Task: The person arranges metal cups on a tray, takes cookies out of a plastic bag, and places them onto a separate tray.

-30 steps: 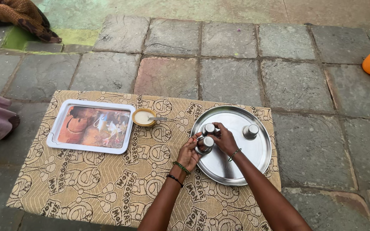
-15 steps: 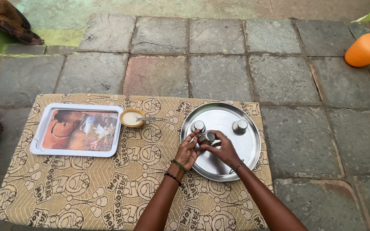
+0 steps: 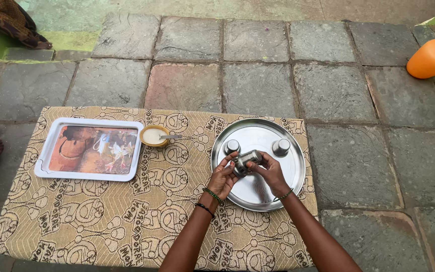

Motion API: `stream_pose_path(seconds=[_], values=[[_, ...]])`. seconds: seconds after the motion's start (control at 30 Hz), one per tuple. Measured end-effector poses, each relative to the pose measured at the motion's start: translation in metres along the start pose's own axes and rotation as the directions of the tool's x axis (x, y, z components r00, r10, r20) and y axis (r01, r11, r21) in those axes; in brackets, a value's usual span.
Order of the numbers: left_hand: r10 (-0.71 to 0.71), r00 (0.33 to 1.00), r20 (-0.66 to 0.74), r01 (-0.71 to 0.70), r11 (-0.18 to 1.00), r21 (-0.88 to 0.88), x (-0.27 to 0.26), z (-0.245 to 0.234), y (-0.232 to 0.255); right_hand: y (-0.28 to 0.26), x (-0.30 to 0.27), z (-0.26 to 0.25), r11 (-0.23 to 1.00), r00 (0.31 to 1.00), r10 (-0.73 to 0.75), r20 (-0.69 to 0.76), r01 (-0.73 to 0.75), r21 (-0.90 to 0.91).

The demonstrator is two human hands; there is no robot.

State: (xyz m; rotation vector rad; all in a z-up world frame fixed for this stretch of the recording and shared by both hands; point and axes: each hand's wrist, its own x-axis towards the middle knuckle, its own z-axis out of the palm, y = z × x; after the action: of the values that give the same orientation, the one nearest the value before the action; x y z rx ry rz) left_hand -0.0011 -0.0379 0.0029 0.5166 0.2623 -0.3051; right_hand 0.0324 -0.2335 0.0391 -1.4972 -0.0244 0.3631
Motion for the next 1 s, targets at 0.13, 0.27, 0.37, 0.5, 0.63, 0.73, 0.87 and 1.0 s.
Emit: stream_pose_path(seconds=[0.13, 0.27, 0.37, 0.5, 0.63, 0.73, 0.87, 1.0], values=[[-0.003, 0.999, -0.055, 0.005, 0.999, 0.041, -0.008, 0.003, 0.007, 0.011, 0.004, -0.012, 0.993, 0.998, 0.009, -0.067, -0.001, 0.116], [0.023, 0.994, -0.104, -0.022, 1.0, 0.011, -0.014, -0.002, 0.019, 0.019, 0.001, -0.013, 1.0, 0.995, 0.009, -0.102, -0.006, 0.025], [0.059, 0.988, -0.144, -0.06, 0.998, -0.006, -0.015, -0.011, 0.027, 0.026, -0.006, -0.001, 0.976, 0.999, -0.048, -0.013, 0.044, -0.215], [0.142, 0.988, -0.066, -0.151, 0.975, -0.164, -0.014, -0.028, 0.029, 0.034, -0.013, 0.019, 0.811, 0.996, -0.055, 0.065, 0.082, -0.579], [0.176, 0.983, -0.045, -0.181, 0.965, -0.191, -0.015, -0.037, 0.03, 0.029, -0.017, 0.035, 0.633, 0.996, -0.052, 0.071, 0.088, -0.769], [0.174, 0.982, -0.074, -0.184, 0.968, -0.171, -0.018, -0.034, 0.029, 0.02, -0.021, 0.042, 0.601, 0.997, -0.03, 0.074, 0.077, -0.795], [0.158, 0.98, -0.123, -0.175, 0.973, -0.148, -0.02, -0.025, 0.026, 0.014, -0.021, 0.041, 0.598, 0.991, -0.025, 0.128, 0.118, -0.793], [0.141, 0.981, -0.135, -0.158, 0.98, -0.123, -0.019, -0.02, 0.024, 0.005, -0.022, 0.03, 0.861, 0.994, -0.003, 0.112, 0.059, -0.505]])
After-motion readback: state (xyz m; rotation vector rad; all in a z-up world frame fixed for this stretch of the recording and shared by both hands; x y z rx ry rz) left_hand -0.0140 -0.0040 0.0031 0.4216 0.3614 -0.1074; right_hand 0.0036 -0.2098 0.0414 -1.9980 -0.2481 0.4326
